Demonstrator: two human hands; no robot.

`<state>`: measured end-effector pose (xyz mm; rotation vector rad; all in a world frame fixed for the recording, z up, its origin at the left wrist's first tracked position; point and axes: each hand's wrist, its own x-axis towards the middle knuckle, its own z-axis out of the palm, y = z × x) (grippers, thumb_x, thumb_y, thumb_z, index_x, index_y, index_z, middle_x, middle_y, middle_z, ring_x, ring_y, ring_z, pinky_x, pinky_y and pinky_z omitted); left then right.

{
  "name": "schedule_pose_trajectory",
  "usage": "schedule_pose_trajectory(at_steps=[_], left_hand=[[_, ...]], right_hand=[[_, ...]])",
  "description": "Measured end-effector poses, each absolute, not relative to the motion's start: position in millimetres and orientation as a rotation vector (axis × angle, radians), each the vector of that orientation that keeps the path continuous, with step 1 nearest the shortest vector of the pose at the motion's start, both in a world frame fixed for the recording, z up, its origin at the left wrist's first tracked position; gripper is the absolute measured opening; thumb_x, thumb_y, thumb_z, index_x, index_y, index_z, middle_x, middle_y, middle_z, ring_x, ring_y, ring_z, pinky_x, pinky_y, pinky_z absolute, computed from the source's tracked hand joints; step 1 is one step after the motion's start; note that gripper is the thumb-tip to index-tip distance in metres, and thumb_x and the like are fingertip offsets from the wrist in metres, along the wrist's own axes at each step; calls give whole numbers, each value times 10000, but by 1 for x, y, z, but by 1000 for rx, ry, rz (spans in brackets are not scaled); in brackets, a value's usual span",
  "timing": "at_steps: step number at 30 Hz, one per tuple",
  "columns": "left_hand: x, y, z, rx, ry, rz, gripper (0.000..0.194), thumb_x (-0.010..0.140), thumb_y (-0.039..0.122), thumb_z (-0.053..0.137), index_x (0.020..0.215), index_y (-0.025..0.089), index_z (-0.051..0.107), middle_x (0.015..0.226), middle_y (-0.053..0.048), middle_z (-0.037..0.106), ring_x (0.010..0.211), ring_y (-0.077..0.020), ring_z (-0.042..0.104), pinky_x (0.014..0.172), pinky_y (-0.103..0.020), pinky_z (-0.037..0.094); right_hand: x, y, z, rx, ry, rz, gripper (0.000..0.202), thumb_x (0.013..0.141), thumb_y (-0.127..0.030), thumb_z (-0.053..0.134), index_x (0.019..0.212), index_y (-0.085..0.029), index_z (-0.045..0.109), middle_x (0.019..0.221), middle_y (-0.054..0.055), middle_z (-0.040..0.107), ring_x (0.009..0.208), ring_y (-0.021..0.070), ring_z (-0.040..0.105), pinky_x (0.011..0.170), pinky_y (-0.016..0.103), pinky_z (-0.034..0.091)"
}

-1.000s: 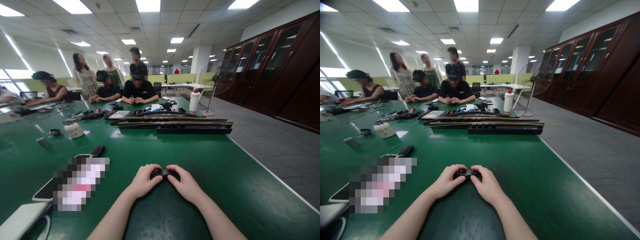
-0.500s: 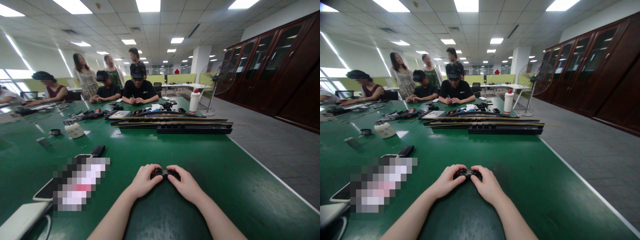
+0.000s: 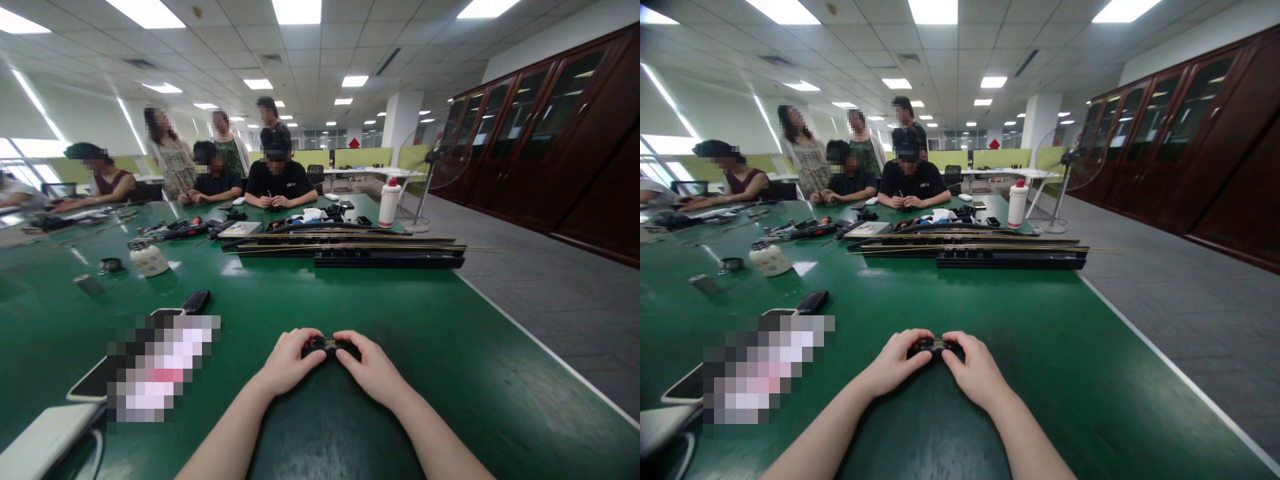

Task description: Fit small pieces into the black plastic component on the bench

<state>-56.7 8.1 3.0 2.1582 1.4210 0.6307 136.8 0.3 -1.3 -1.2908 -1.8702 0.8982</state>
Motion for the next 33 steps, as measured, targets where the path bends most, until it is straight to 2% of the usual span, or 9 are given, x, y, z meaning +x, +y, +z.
schedule_pose_trajectory(at_steps=[33], left_hand=[[-57,9,2,2167,1430,628,336,778,427,511,1048,236,568,957,-27,626,876,-188,548,802,-322,408]], right_hand=[[136,-1,1,-1303,-1893,882,268,794,-288,511,1040,-233,600,1062,42,644,1001,195,569,907,345,417]])
